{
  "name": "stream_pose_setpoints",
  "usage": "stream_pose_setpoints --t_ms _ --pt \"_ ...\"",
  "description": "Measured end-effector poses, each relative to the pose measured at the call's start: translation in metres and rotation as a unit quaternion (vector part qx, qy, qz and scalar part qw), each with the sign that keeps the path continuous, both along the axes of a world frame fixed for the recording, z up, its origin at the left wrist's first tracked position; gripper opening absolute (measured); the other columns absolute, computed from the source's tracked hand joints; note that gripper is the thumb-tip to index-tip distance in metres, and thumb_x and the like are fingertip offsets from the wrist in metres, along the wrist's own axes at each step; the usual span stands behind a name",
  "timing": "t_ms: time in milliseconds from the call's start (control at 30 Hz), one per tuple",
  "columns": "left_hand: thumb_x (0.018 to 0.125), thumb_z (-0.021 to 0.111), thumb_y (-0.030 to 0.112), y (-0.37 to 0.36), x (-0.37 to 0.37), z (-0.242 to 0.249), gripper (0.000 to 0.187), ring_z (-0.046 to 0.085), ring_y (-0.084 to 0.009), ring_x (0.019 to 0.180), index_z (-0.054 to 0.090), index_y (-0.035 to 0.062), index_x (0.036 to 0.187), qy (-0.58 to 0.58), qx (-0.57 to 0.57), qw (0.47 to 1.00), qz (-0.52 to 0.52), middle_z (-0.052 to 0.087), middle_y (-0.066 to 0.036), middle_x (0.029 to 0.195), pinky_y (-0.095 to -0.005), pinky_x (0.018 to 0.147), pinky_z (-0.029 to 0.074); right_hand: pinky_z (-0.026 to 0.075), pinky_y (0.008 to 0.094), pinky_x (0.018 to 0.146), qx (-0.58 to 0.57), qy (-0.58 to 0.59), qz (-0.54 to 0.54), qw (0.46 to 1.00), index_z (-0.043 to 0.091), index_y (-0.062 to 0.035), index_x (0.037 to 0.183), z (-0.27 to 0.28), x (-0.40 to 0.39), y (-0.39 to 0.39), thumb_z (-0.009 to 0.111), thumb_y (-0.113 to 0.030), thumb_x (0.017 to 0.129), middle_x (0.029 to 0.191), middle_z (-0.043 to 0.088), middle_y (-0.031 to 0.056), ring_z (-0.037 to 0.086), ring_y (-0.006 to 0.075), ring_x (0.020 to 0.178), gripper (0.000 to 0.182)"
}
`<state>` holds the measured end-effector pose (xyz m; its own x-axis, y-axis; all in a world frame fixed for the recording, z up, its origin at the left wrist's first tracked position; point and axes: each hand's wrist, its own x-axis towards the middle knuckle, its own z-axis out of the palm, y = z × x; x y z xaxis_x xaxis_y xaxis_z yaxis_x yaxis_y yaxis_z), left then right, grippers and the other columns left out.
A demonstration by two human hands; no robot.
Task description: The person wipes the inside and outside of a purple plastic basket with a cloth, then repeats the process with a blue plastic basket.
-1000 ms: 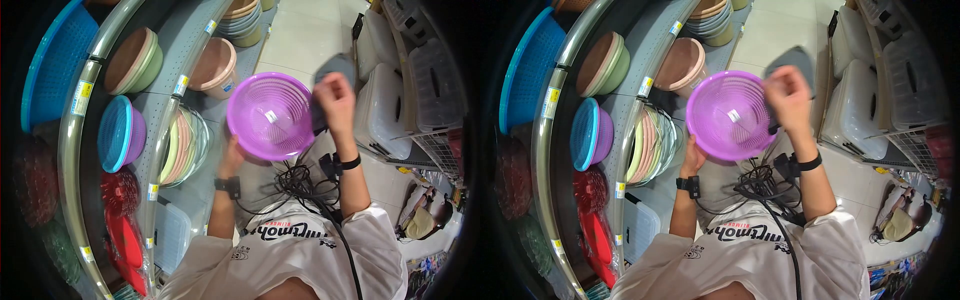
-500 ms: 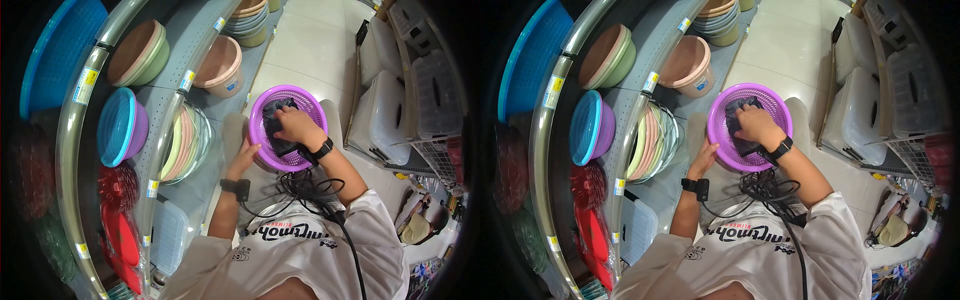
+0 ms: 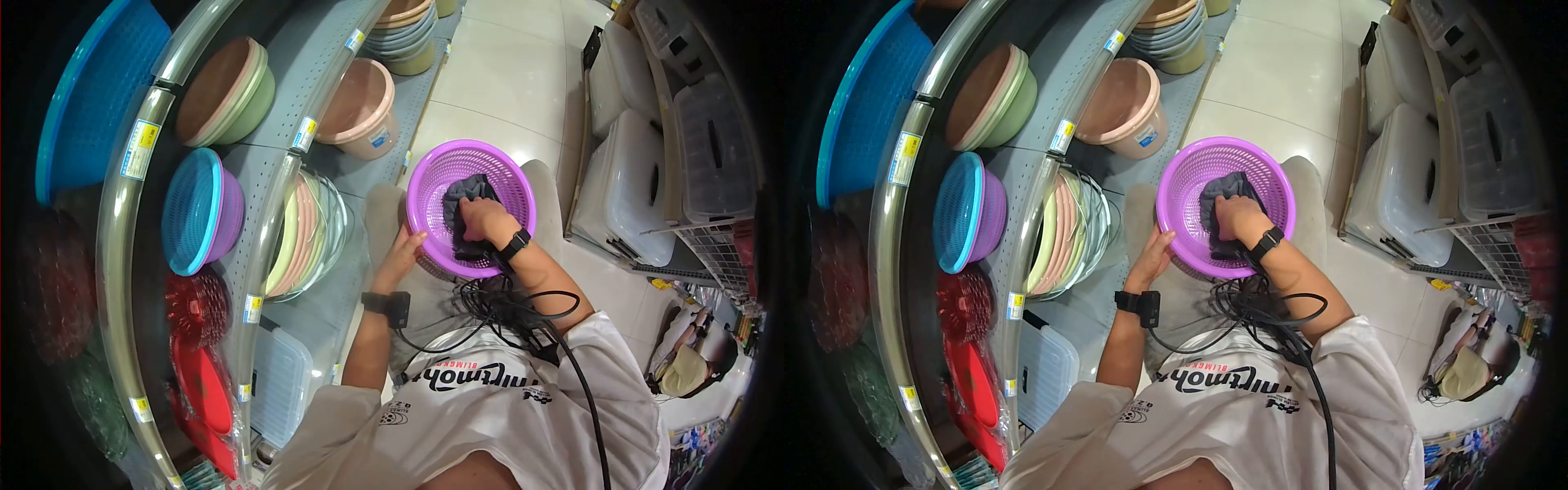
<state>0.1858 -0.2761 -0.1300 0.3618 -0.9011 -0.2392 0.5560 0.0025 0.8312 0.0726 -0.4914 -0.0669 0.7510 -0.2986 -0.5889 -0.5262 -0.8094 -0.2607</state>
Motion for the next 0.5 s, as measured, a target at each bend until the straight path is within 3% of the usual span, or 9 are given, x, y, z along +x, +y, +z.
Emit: stream_pose_setpoints --t_ms 167,233,500 --pt "0.104 0.062 0.030 0.002 -0.001 -0.002 0.072 0.050 -0.0175 0.135 0.030 0.0071 0.164 0.002 0.015 1.000 0.000 0.049 -0.007 0.150 -0.0347 0.113 0.042 0.059 0.0445 0.097 0.026 0.008 0.026 0.999 0.061 0.0017 0.134 -0.008 -0.012 0.000 0.076 -0.018 0.080 0.123 0.073 0.0248 0.072 0.0380 0.112 0.060" --pt "0.104 0.062 0.030 0.001 0.000 -0.003 0.072 0.049 -0.0173 0.136 0.030 0.0072 0.164 -0.011 0.008 1.000 -0.003 0.048 -0.007 0.151 -0.0354 0.115 0.041 0.059 0.0473 0.089 0.021 -0.031 0.030 0.999 0.069 -0.0012 0.120 -0.014 -0.016 0.002 0.077 -0.016 0.076 0.105 0.076 0.0233 0.073 0.0408 0.103 0.047" --pt "0.105 0.062 0.034 0.002 0.001 -0.004 0.075 0.045 -0.0201 0.142 0.027 0.0075 0.166 -0.005 0.010 1.000 0.006 0.044 -0.007 0.156 -0.0376 0.120 0.035 0.057 0.0474 0.088 0.124 -0.030 0.114 0.985 0.072 -0.0049 0.117 -0.019 -0.007 0.006 0.074 -0.012 0.075 0.107 0.075 0.0223 0.072 0.0422 0.104 0.043"
